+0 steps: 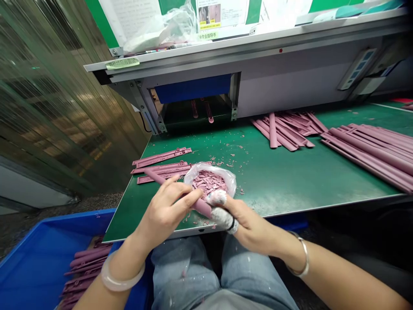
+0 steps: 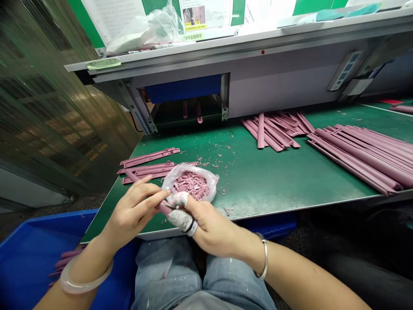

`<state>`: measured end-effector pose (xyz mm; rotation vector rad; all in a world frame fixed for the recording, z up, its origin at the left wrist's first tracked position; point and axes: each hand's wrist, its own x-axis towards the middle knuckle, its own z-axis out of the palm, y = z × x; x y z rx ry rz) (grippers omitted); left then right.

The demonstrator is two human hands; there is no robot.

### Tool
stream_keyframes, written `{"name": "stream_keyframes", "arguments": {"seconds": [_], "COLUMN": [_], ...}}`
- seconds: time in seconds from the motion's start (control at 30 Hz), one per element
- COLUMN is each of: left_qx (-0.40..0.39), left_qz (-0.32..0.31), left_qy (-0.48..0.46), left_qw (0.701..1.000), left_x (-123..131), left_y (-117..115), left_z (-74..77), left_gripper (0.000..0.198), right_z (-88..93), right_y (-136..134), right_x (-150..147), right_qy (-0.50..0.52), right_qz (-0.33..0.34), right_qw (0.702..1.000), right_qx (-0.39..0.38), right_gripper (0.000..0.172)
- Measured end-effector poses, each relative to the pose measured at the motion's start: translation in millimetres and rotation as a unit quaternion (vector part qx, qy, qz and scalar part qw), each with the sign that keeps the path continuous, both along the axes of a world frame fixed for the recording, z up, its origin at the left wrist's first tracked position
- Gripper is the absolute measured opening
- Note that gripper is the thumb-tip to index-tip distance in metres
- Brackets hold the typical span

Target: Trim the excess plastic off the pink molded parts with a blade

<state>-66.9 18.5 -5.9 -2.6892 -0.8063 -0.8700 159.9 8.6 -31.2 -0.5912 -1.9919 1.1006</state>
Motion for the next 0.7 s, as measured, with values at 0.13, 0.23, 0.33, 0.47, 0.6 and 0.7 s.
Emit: {"name": "stream_keyframes", "arguments": {"seconds": [0.13, 0.23, 0.33, 0.47, 0.6, 0.7], "left_qx": [-0.005, 0.002, 0.005, 0.0, -0.035, -0.091], "left_qz": [-0.02, -0.02, -0.021, -0.012, 0.01, 0.05], "left_qy": [0.016, 0.037, 0.059, 0.096, 0.107, 0.085], "left_qw": [1.0, 0.999, 0.998, 0.995, 0.994, 0.991], "left_x": [-2.4, -2.4, -2.2, -1.0, 1.8, 5.3], "left_y": [2.3, 1.8, -0.1, -3.8, -9.0, -16.0], "left_z": [7.8, 8.1, 8.9, 12.5, 12.3, 10.2], "left_gripper": [0.036, 0.037, 0.037, 0.034, 0.035, 0.037], "right_z": [14.5, 22.3, 26.6, 22.4, 13.4, 9.1], "right_y": [8.9, 7.5, 4.4, 4.1, 4.8, 4.5], "right_x": [21.2, 24.3, 16.5, 6.9, 6.8, 8.7], "right_qy": [-0.139, -0.212, -0.275, -0.297, -0.268, -0.258], "right_qz": [-0.047, -0.068, -0.107, -0.153, -0.176, -0.193], "right_qw": [0.982, 0.955, 0.92, 0.89, 0.883, 0.875], "right_qx": [0.116, 0.198, 0.258, 0.31, 0.342, 0.361], "right_gripper": [0.031, 0.026, 0.018, 0.017, 0.013, 0.014]}}
